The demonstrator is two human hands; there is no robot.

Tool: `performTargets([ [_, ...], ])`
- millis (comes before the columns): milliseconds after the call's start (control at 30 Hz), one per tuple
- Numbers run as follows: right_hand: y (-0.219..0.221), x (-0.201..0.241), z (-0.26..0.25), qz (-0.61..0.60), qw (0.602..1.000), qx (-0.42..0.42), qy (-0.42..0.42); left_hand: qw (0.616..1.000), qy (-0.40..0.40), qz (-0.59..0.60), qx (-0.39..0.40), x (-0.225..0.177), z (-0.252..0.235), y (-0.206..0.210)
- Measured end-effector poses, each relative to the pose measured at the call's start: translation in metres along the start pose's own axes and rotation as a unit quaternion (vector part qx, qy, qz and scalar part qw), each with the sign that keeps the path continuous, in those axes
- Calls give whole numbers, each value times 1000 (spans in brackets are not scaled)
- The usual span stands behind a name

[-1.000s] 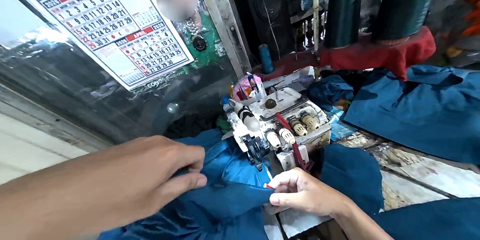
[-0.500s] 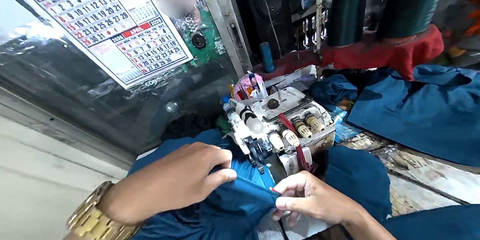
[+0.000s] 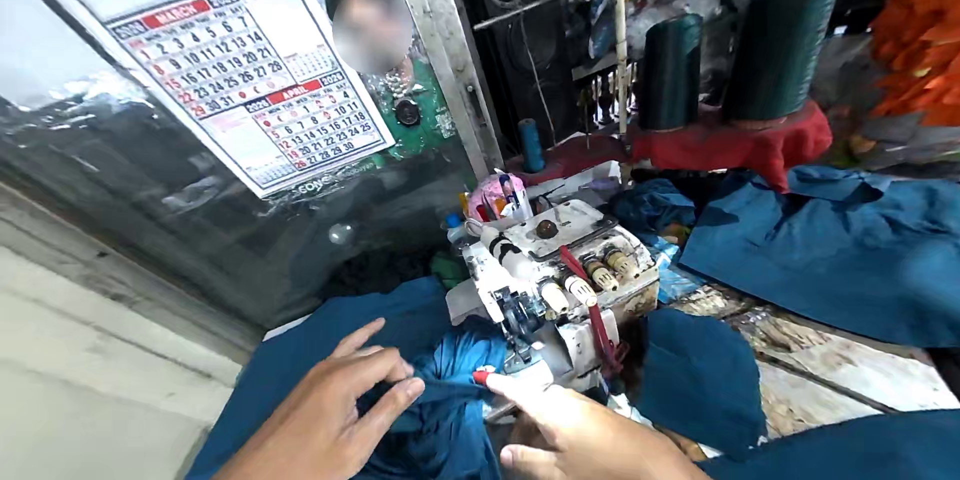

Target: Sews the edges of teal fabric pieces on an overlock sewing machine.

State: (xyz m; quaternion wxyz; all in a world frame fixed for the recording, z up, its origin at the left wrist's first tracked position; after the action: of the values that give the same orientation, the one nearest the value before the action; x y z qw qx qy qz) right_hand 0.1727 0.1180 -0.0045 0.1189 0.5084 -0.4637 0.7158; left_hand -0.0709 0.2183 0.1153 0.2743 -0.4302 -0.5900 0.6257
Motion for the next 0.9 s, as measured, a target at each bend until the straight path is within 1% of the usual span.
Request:
performTargets([
  [67,7,-2,16,-56,995,-37,-67,998,-8,-3,64,-25,7,-10],
  [100,9,-6,29,-94,989,-79,-88,994,-7,10,106,-41,7,-8],
  [133,9,-11,44,-134,979,-134,-71,989,3,36,142,-57,5,1],
  [167,5,-18,57,-169,965,-198,-29,985,22,57,163,-67,0,19],
  [200,0,-26,65,-194,947,-256,11,983,43,65,164,-72,-5,40],
  [233,-4,-33,70,-199,936,-287,42,985,61,68,147,-72,-10,60],
  [267,-4,-36,73,-188,936,-291,58,986,69,79,126,-70,-12,73],
  [333,2,-32,80,-166,950,-261,47,984,57,132,100,-61,-5,75],
  [367,6,-30,86,-176,952,-247,38,979,45,172,96,-56,3,75],
  [400,10,-29,89,-211,946,-243,30,972,33,211,98,-51,12,77],
  [467,14,-30,89,-269,921,-280,19,954,24,281,104,-45,24,88],
  [533,17,-28,81,-274,898,-344,13,938,32,332,95,-45,31,97],
  [567,17,-25,78,-272,891,-364,13,933,37,347,85,-47,33,99],
  [667,13,-20,76,-262,893,-363,50,931,37,356,70,-48,37,106],
  [767,14,-29,76,-259,900,-340,81,933,30,350,71,-45,44,115],
  [833,16,-30,76,-255,902,-337,87,936,16,343,73,-43,47,117],
  [900,17,-27,74,-242,904,-345,73,942,2,329,70,-44,48,116],
])
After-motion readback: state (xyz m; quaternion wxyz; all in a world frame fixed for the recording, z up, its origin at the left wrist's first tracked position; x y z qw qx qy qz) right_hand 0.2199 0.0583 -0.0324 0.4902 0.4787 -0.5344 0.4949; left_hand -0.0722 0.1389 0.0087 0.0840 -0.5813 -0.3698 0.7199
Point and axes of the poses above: each hand's wrist, its own z-axis away from the middle knuckle, its own y-axis out of the palm, x = y × z, the point moved 3 cm from there along -z, towards the middle knuckle, and after that the axes turned 14 degrees about x, right-handed, at the moved point
